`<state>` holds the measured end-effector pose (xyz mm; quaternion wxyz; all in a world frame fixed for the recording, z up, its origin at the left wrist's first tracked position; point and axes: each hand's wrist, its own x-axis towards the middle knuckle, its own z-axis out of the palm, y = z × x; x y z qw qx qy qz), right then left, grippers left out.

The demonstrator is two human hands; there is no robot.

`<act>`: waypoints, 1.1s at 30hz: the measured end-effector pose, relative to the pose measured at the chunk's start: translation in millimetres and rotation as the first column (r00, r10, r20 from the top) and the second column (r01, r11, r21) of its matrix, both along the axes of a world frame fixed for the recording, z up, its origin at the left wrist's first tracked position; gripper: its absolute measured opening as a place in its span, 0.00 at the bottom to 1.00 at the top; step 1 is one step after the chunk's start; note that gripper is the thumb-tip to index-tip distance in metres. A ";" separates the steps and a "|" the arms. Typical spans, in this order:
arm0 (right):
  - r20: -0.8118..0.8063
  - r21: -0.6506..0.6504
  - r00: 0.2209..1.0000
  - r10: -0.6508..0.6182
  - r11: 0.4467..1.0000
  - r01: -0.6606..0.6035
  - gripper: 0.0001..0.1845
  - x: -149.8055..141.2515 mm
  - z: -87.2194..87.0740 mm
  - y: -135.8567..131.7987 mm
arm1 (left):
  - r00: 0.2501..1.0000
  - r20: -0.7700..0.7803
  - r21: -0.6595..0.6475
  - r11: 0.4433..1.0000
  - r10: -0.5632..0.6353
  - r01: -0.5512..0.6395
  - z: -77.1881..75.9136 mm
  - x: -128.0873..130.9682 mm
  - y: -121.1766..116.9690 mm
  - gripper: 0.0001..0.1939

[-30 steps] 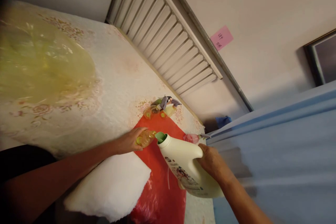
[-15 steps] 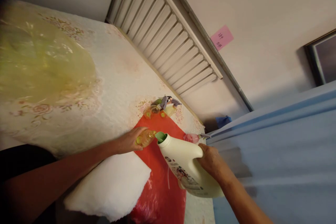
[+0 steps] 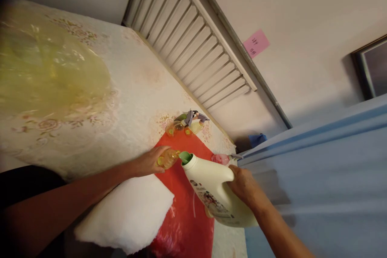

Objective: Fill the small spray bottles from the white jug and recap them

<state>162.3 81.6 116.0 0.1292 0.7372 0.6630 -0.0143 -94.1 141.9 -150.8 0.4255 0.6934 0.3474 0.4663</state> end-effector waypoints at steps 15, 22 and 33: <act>0.032 -0.012 0.999 0.004 1.000 -0.004 0.07 -1.4 1.6 0.6 | 0.999 -0.032 0.009 1.000 0.018 -0.017 -2.8 -0.5 0.3 0.39; 0.035 -0.019 0.999 0.016 1.000 -0.016 0.06 2.3 0.4 1.8 | 1.000 -0.016 0.008 1.000 0.017 -0.017 -1.6 -0.2 0.5 0.39; 0.022 -0.028 1.000 -0.011 1.000 0.012 0.06 -4.0 3.9 0.8 | 0.999 -0.044 0.012 1.000 0.008 -0.008 1.4 -2.7 -0.9 0.40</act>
